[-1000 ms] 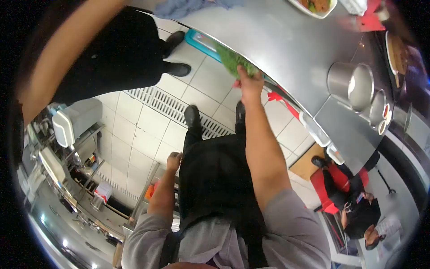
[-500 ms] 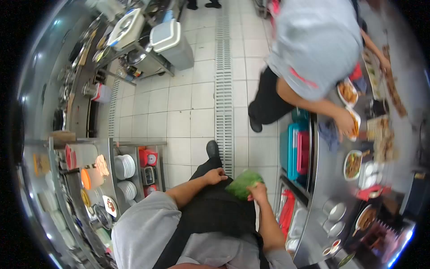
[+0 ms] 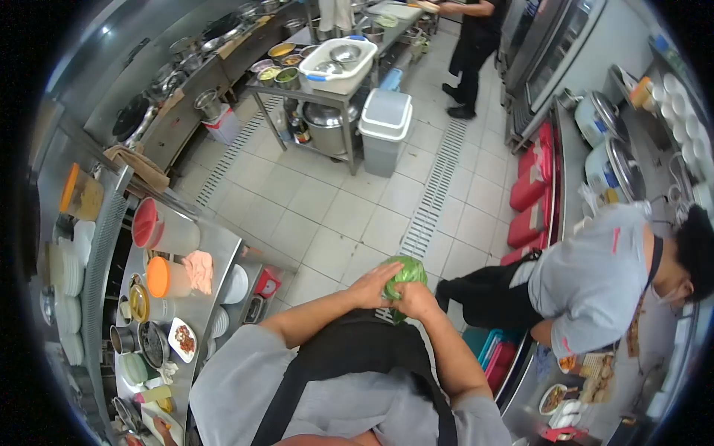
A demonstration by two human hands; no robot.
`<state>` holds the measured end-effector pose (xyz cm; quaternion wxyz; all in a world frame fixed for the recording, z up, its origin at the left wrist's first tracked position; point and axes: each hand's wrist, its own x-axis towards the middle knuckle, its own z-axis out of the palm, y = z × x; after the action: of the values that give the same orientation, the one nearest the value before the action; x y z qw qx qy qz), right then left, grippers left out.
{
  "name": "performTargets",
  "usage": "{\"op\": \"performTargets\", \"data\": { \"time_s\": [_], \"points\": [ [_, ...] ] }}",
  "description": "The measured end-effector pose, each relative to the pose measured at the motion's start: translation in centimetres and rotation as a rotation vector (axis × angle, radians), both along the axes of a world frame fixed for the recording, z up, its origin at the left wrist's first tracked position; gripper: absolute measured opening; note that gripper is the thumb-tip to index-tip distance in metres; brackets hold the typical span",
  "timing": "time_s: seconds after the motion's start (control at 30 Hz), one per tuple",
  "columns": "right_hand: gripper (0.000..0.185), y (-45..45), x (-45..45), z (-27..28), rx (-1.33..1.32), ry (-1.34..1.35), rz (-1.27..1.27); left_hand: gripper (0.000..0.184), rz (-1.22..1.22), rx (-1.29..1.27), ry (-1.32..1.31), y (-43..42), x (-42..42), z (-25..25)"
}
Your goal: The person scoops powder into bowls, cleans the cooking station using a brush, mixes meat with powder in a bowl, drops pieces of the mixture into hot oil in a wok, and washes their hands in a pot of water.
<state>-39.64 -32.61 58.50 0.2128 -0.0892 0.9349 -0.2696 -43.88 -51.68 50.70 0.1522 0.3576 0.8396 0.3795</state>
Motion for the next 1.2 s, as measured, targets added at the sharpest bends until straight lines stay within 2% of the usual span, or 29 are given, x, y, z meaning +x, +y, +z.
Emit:
{"op": "performTargets", "data": {
  "time_s": [0.07, 0.27, 0.37, 0.47, 0.5, 0.6, 0.7, 0.8, 0.9, 1.0, 1.03, 1.13, 1.2],
  "points": [
    [0.024, -1.5, -3.8, 2.2, -0.023, 0.05, 0.042, 0.091, 0.039, -0.065, 0.234, -0.6, -3.5, 2.4],
    [0.024, -1.8, -15.0, 2.9, -0.178, 0.119, 0.092, 0.047, 0.073, -0.035, 0.214, -3.9, -13.8, 6.0],
    [0.025, -3.0, -21.4, 3.1, -0.235, 0.064, 0.174, 0.035, 0.159, -0.084, 0.184, -5.6, -17.3, 5.6],
    [0.027, -5.3, -27.9, 3.1, -0.342, 0.112, 0.279, 0.032, 0.321, -0.115, 0.206, -8.0, -20.9, 5.6],
    [0.032, -6.3, -30.4, 4.7, -0.295, -0.048, 0.299, 0.035, 0.345, -0.237, 0.138, -8.9, -22.1, 6.4],
    [0.059, -8.6, -36.1, 6.1, -0.426, 0.195, 0.357, 0.029, 0.607, -0.095, 0.198, -11.4, -24.4, 8.1],
    [0.092, -11.8, -42.2, 7.3, -0.377, 0.375, 0.56, 0.025, 0.775, -0.035, 0.28, -13.7, -26.7, 10.0],
    [0.107, -17.2, -47.0, 4.3, -0.325, 0.223, 0.712, 0.027, 0.846, -0.001, 0.257, -17.0, -30.2, 10.8],
    [0.102, -23.7, -52.2, 2.3, -0.437, 0.184, 0.754, 0.028, 0.879, 0.024, 0.24, -22.0, -33.9, 10.6],
    [0.096, -30.5, -57.3, 2.3, -0.401, 0.161, 0.789, 0.031, 0.931, -0.007, 0.181, -28.1, -38.2, 10.8],
    [0.088, -32.7, -58.8, 3.0, -0.37, 0.188, 0.782, 0.032, 0.942, -0.028, 0.161, -30.5, -40.3, 11.0],
    [0.082, -38.5, -64.4, 3.2, -0.346, 0.243, 0.748, 0.038, 1.02, 0.055, 0.29, -36.9, -45.8, 11.3],
    [0.075, -42.0, -68.0, 4.9, -0.367, 0.341, 0.714, 0.049, 0.976, 0.149, 0.328, -41.6, -49.7, 13.4]
  ]
}}
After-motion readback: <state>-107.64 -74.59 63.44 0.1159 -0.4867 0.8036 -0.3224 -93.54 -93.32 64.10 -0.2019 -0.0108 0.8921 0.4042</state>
